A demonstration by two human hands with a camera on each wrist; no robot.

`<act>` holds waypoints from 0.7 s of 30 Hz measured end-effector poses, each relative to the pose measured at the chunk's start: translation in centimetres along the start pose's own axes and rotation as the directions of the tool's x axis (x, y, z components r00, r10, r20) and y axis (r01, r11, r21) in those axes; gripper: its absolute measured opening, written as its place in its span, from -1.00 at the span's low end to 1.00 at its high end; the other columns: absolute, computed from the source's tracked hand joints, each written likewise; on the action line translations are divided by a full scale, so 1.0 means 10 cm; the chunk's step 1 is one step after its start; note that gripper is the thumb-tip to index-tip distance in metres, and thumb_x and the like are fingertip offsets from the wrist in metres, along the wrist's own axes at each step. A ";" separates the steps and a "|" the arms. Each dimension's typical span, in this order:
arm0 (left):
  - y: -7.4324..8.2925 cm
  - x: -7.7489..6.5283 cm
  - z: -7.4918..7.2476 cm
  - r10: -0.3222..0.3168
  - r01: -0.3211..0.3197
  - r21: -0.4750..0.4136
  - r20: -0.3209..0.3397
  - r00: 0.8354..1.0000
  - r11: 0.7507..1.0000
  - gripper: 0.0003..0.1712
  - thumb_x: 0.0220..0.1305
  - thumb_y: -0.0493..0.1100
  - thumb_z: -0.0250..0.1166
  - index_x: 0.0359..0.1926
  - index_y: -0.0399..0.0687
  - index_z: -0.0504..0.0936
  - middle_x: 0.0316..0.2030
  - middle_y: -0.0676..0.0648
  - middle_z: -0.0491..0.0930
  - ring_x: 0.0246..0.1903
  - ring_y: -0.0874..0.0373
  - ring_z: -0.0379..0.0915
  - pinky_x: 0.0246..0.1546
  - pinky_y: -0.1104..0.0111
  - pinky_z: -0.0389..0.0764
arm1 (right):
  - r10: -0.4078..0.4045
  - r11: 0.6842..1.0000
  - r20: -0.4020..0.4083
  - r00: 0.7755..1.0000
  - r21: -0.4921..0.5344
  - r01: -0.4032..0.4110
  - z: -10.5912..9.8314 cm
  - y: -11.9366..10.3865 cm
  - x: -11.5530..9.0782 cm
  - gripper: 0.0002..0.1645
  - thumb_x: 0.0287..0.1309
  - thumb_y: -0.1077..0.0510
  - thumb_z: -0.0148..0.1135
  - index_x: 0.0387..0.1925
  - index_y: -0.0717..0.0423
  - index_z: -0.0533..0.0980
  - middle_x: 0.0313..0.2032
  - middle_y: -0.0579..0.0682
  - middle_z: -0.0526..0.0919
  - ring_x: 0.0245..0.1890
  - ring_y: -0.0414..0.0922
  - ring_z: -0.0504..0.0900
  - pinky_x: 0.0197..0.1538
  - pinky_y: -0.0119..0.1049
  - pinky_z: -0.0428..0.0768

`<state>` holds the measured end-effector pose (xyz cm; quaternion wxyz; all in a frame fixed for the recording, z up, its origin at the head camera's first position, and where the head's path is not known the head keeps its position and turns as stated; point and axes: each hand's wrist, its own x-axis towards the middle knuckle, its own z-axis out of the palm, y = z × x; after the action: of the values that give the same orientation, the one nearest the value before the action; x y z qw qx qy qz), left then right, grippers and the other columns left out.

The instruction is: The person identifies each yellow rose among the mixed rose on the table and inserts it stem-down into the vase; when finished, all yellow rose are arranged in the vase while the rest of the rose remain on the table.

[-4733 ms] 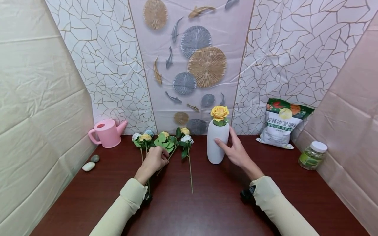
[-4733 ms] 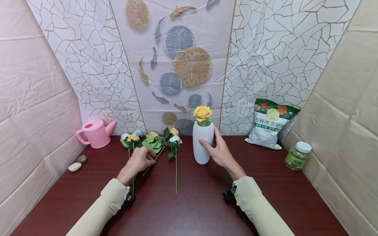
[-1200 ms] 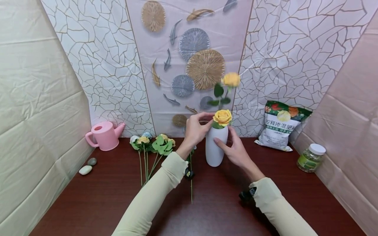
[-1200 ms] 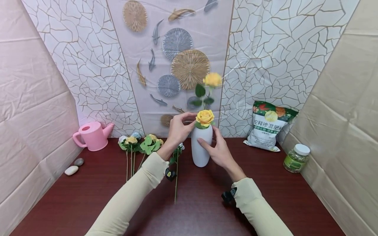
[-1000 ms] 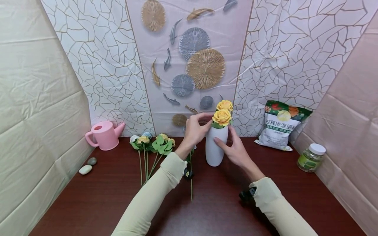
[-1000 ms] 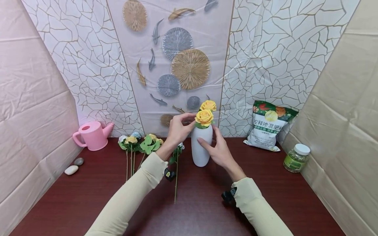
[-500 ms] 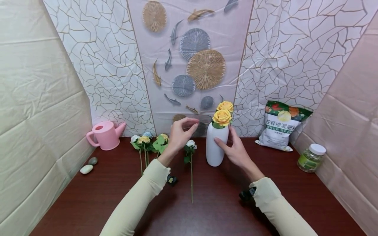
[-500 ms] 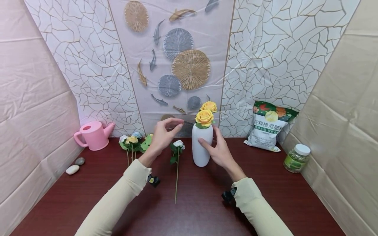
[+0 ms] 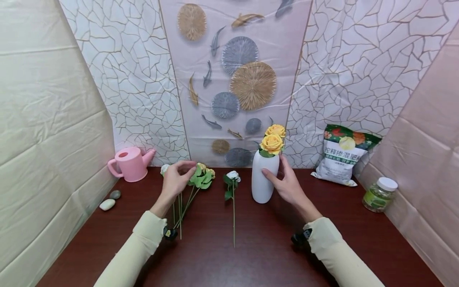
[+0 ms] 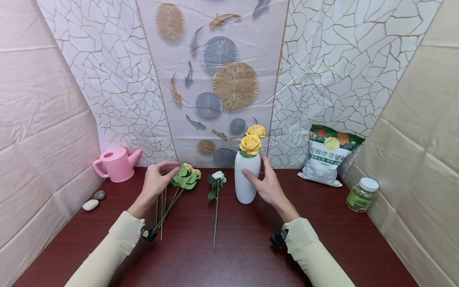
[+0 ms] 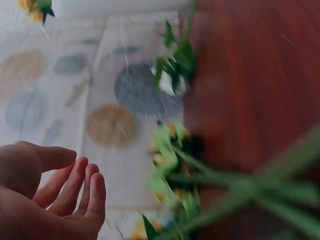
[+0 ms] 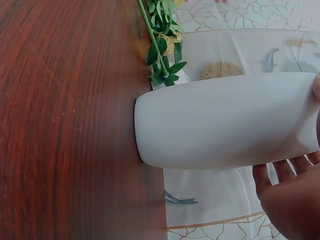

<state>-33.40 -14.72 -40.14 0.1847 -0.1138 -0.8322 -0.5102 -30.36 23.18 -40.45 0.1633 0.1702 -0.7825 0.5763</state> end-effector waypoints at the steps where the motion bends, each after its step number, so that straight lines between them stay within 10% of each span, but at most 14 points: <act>1: -0.06 -0.01 -0.05 -0.011 0.012 0.025 -0.014 1.000 1.000 -0.76 0.30 -0.05 0.41 -0.04 0.06 0.76 -0.15 0.00 0.79 -0.13 0.15 0.69 -0.19 0.51 0.61 | -0.003 1.000 -0.001 1.000 -0.002 0.003 0.00 0.00 0.00 -0.13 0.28 -0.07 0.35 0.48 -0.25 0.12 0.31 -0.05 0.47 0.30 -0.04 0.49 0.31 0.10 0.48; 21: -0.57 -0.22 -0.44 -0.291 0.282 0.307 -0.016 0.957 0.909 -0.80 0.18 -0.01 0.48 -0.27 -0.02 0.80 -0.40 -0.04 0.80 -0.38 0.17 0.68 -0.37 0.40 0.57 | 0.047 0.999 0.042 0.998 0.019 -0.048 -0.03 -0.26 -0.06 -0.05 0.29 -0.04 0.34 0.54 -0.09 0.04 0.39 0.03 0.39 0.38 0.02 0.40 0.39 0.16 0.38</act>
<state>-32.75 -21.23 -43.92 0.1107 0.0316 -0.9116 -0.3947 -28.63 22.86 -38.46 0.1314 0.1652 -0.7838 0.5840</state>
